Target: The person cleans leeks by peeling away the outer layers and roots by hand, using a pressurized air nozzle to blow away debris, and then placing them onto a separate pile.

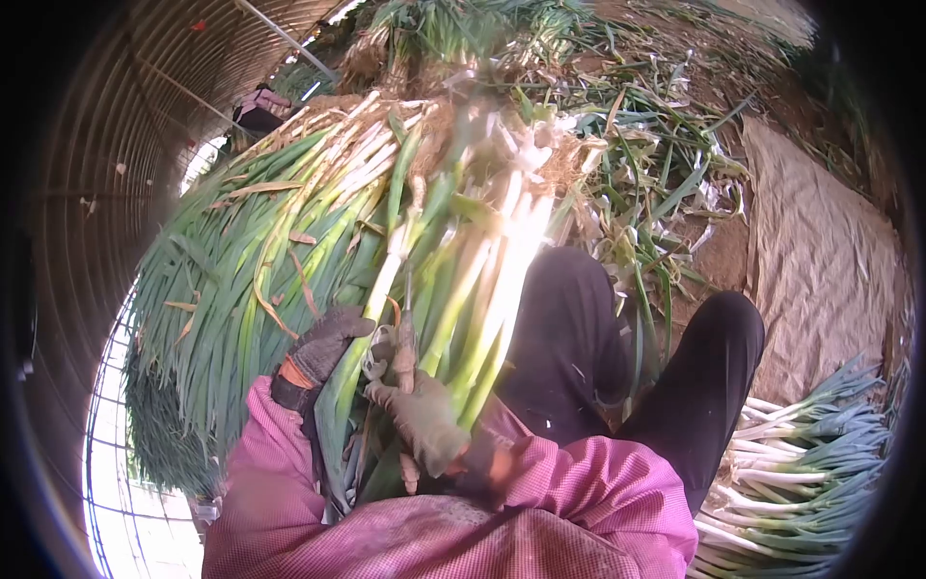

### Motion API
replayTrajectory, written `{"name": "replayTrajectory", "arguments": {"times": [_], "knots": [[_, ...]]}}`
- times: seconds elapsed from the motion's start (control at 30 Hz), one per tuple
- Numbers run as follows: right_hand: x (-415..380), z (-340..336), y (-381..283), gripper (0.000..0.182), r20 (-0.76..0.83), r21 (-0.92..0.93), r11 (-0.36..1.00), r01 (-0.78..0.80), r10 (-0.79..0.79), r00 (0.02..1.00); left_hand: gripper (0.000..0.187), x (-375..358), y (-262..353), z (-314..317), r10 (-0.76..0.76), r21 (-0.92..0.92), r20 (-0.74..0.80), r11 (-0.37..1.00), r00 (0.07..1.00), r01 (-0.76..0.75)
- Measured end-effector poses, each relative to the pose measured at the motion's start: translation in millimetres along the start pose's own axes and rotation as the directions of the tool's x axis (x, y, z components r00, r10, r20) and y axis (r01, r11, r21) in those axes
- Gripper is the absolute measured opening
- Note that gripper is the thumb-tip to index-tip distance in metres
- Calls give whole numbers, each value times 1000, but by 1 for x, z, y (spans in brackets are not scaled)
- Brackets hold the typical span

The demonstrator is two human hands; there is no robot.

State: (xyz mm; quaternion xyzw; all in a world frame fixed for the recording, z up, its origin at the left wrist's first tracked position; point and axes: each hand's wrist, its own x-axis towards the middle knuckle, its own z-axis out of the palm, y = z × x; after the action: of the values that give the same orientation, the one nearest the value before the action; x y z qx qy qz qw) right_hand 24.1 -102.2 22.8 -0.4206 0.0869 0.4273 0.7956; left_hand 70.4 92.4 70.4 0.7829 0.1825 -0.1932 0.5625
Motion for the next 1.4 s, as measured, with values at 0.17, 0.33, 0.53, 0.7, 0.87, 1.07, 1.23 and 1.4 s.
{"name": "replayTrajectory", "arguments": {"times": [0.17,0.33,0.53,0.7,0.87,1.07,1.23,1.4], "knots": [[-13,8,-13,30,-7,-93,994,-55,54,999,23,9,-20,-10,-18,-99,-10,995,1000,17],[18,4,6,29,-74,-68,994,87,-92,993,22,5,-24,15,592,830,219,304,776,-467],[13,-2,0,27,-120,-66,997,31,-38,992,20,-8,-33,39,508,921,173,220,844,-321],[28,-7,-5,24,-65,16,999,50,-49,997,26,-27,-59,42,551,640,-45,657,833,-400],[23,-9,-5,23,-20,106,994,-23,25,999,23,-41,-85,23,49,47,-54,998,997,-47],[18,-13,3,17,56,91,995,43,-49,997,29,-60,-94,35,54,-674,191,733,980,91],[16,-7,1,24,39,20,1000,22,-23,999,35,-54,-118,26,93,-755,284,635,954,163],[18,-3,-16,26,53,-77,997,5,-1,999,35,-51,-123,31,160,-831,326,518,932,202]]}}
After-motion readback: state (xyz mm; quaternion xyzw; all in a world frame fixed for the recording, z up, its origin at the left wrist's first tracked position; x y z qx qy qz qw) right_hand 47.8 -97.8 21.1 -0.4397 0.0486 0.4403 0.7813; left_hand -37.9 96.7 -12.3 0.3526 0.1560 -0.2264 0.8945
